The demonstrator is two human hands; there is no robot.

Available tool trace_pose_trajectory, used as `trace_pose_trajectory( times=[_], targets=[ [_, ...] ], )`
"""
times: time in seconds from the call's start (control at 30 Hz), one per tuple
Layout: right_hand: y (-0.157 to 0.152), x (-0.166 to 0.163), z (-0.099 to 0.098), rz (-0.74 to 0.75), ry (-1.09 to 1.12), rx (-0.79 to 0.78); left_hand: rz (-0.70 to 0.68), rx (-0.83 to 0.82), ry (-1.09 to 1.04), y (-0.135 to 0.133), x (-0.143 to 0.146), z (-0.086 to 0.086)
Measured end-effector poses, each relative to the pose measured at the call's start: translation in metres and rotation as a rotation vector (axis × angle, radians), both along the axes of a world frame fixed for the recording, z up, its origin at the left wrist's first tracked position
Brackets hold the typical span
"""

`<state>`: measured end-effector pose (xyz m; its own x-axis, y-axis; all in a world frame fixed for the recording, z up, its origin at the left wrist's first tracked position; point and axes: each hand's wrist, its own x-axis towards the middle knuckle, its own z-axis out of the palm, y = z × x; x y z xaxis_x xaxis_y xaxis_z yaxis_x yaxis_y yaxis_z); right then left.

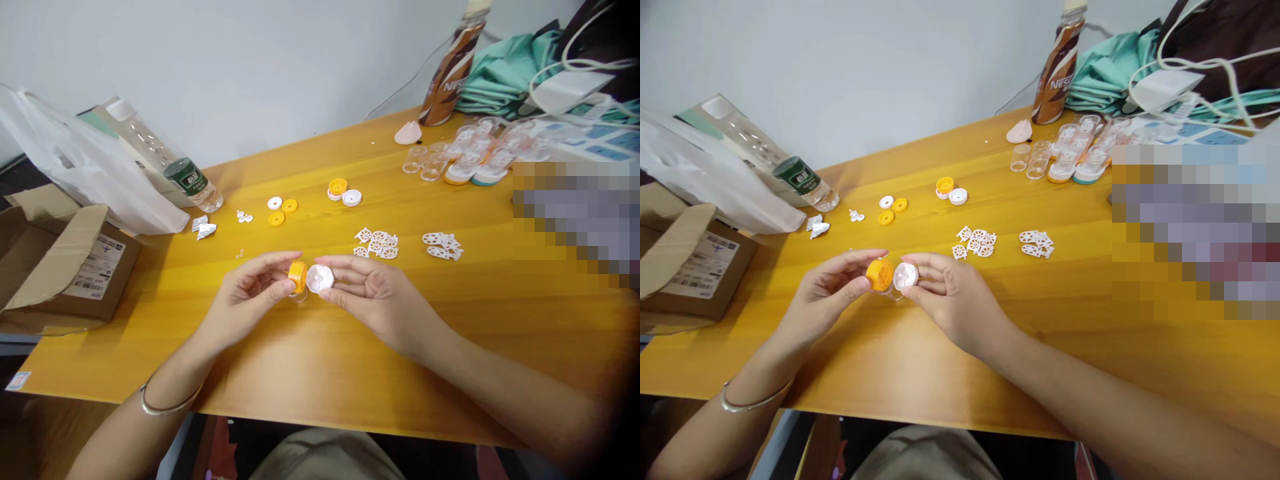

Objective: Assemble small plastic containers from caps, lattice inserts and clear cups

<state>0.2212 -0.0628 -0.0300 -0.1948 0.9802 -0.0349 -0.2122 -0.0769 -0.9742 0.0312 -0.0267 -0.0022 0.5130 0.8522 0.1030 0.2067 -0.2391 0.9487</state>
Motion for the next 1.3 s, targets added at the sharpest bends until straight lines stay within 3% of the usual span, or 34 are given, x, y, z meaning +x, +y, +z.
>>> trace_pose_trajectory(
  times=[0.3,0.67,1.3],
  targets=[
    [-0.002,-0.006,-0.002,-0.009,0.030,-0.004,0.043,0.141,0.104,-0.002,0.000,-0.009],
    [-0.003,-0.010,-0.010,0.045,0.099,0.007,0.056,0.657,0.374,-0.009,0.003,-0.013],
    [-0.015,-0.010,-0.007,0.056,-0.032,0.121,0.066,0.886,0.334,-0.019,0.003,-0.007]
  ],
)
